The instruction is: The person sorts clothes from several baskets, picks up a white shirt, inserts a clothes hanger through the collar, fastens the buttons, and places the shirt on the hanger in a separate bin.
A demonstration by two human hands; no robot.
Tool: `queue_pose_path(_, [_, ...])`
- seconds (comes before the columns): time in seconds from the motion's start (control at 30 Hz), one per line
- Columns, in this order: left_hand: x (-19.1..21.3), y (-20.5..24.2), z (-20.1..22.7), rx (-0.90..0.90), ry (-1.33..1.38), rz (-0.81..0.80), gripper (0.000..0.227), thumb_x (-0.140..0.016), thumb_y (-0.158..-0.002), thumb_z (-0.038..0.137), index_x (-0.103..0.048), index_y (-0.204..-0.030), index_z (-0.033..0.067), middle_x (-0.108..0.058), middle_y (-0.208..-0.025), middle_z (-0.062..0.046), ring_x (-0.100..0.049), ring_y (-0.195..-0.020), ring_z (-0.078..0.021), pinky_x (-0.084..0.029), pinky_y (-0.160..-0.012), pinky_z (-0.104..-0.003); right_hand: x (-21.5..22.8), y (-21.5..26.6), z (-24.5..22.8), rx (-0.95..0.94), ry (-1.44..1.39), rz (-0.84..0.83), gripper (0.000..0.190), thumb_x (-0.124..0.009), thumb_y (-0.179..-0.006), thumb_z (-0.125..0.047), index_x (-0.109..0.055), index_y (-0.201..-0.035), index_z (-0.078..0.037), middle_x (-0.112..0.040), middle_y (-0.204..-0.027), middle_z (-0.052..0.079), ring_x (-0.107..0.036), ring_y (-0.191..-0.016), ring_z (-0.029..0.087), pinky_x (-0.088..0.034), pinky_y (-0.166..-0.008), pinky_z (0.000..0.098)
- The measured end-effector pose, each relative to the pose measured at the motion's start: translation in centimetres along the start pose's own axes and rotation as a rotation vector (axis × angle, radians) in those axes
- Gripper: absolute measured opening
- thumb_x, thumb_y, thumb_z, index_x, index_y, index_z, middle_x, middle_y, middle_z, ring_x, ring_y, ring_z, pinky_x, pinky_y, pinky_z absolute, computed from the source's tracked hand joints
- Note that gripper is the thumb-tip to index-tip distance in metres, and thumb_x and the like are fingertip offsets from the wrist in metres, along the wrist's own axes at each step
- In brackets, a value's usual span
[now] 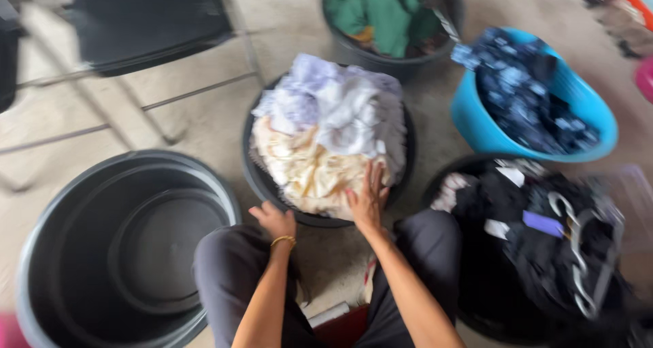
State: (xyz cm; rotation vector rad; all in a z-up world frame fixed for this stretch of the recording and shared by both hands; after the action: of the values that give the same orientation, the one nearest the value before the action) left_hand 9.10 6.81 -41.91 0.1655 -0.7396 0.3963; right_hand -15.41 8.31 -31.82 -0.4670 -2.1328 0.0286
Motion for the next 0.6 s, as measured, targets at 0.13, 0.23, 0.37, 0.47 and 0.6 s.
queue_pose_path(0.13, [-2.7,0.8,-1.4,-0.267,-0.067,-0.024,0.099,-0.092,-0.067,0.012,-0.033,-0.144,-0.0074,-0.006,-0.146,-0.051,-0.031,-0.130,-0.0655,-0.037,-0.103,-0.061,-1.6,2.5,2.9,0.014,0.096,-0.015,0.096,-0.074,-0.086,-0.019,-0.015,-0.159,-0.002,-0.016,-0.167,0.025,-0.022,-0.153,0.044,-0.034,-0.106,0.0678])
queue_pose_path(0.23, [-2.3,2.4,3.4,-0.340,-0.008,-0.140,0.095,-0.070,-0.084,0.007,-0.020,-0.164,-0.0031,0.001,-0.170,-0.042,-0.034,-0.148,-0.0531,-0.039,-0.103,-0.063,-1.8,1.8,3.9,0.086,0.061,-0.001,0.092,-0.074,-0.084,-0.013,-0.020,-0.159,-0.002,-0.017,-0.165,0.029,-0.021,-0.152,0.047,-0.035,-0.109,0.0621])
queue_pose_path(0.37, [-3.3,3.1,12.8,-0.657,-0.181,-0.249,0.088,-0.072,-0.090,0.015,-0.027,-0.165,0.0082,-0.003,-0.171,-0.030,-0.009,-0.157,-0.0531,-0.023,-0.118,-0.073,-1.0,1.4,4.0,0.062,0.095,-0.128,0.090,-0.068,-0.084,0.000,-0.027,-0.164,-0.004,-0.020,-0.168,0.027,-0.023,-0.155,0.045,-0.036,-0.116,0.0539])
queue_pose_path(0.47, [-4.5,3.7,16.7,-0.684,-0.288,-0.442,0.084,-0.071,-0.087,0.018,-0.031,-0.161,0.0171,-0.004,-0.171,-0.024,-0.002,-0.153,-0.0549,-0.021,-0.111,-0.076,2.2,0.6,2.5,0.090,0.053,-0.177,0.084,-0.074,-0.082,-0.009,-0.034,-0.156,-0.004,-0.021,-0.164,0.029,-0.023,-0.151,0.047,-0.033,-0.114,0.0572])
queue_pose_path(0.6, [-4.4,6.1,20.8,-0.689,-0.053,-0.549,0.077,-0.070,-0.092,0.023,-0.034,-0.159,0.0120,-0.006,-0.169,-0.027,-0.005,-0.154,-0.0510,-0.022,-0.109,-0.077,9.8,2.2,0.2,0.194,0.135,0.040,0.076,-0.077,-0.084,-0.012,-0.042,-0.152,-0.002,-0.025,-0.165,0.028,-0.025,-0.154,0.046,-0.030,-0.118,0.0597])
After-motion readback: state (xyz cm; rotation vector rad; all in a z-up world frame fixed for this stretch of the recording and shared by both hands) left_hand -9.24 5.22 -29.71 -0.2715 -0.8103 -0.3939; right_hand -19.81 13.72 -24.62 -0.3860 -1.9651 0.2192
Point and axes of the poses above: each hand's wrist, its own y-axis away from the middle knuckle, its own x-axis out of the back of the hand, z = x × y, the point moved 3 cm from there along -y, towards the middle knuckle
